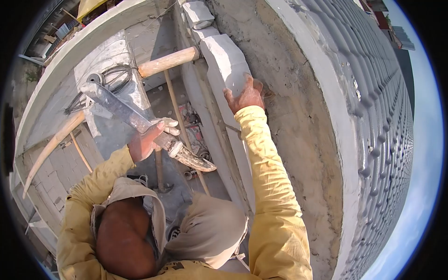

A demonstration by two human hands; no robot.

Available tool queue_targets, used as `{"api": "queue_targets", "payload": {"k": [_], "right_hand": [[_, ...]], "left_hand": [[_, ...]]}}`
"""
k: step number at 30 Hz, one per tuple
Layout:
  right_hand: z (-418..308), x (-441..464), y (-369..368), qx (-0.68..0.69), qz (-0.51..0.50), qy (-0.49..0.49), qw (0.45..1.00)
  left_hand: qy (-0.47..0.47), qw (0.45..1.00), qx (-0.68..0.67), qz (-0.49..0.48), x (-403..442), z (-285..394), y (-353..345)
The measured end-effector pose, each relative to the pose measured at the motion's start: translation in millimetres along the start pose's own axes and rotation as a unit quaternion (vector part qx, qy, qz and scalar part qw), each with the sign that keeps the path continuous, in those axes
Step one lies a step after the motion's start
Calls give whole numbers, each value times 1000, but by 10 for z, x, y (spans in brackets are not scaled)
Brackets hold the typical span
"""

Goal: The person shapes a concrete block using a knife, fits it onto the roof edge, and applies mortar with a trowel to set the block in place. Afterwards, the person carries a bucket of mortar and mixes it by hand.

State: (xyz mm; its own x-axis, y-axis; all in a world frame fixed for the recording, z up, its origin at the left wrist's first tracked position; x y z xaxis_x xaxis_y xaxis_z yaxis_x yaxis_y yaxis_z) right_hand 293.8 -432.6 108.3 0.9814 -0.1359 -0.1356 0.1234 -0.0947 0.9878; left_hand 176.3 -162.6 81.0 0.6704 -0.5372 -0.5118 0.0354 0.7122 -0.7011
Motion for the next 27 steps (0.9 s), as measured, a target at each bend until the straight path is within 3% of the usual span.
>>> {"api": "queue_targets", "payload": {"k": [3,4,6,11,16,19,23,25,27], "right_hand": [[60,277,-297,-87,-151,-114,978],[28,316,-301,-88,-152,-110,978],[3,386,-347,-77,-179,-125,973],[-49,456,-404,-97,-155,-111,977],[-121,427,-456,-146,-194,-142,960],[-203,373,-455,-181,-164,-119,962],[-105,415,-520,-126,-170,-93,973],[-111,414,-434,-110,-165,-89,976],[-122,375,-423,-91,-164,-87,978]], "left_hand": [[2,998,57,24,-122,-37,189],[0,998,54,27,-155,-20,232],[-24,979,202,9,-212,45,285],[-75,958,278,13,-307,169,325],[-27,986,164,22,-291,97,444],[-39,985,168,26,-322,128,490],[-37,987,149,42,-395,169,578],[-88,962,247,69,-429,223,708],[-81,960,255,88,-512,210,796]]}}
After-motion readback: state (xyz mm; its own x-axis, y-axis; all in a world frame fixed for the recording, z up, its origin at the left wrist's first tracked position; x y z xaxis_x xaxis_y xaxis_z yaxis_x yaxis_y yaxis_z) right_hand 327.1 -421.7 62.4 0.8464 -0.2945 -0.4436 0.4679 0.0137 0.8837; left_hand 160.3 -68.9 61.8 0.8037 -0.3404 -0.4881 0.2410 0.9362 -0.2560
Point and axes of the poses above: each hand's wrist, its own x-axis towards the middle knuckle, its own y-axis out of the back of the hand, z = x × y, the point moved 7 cm from there along x, towards the middle knuckle, and after that the axes turned 15 degrees about -x, right-handed, at the moved point
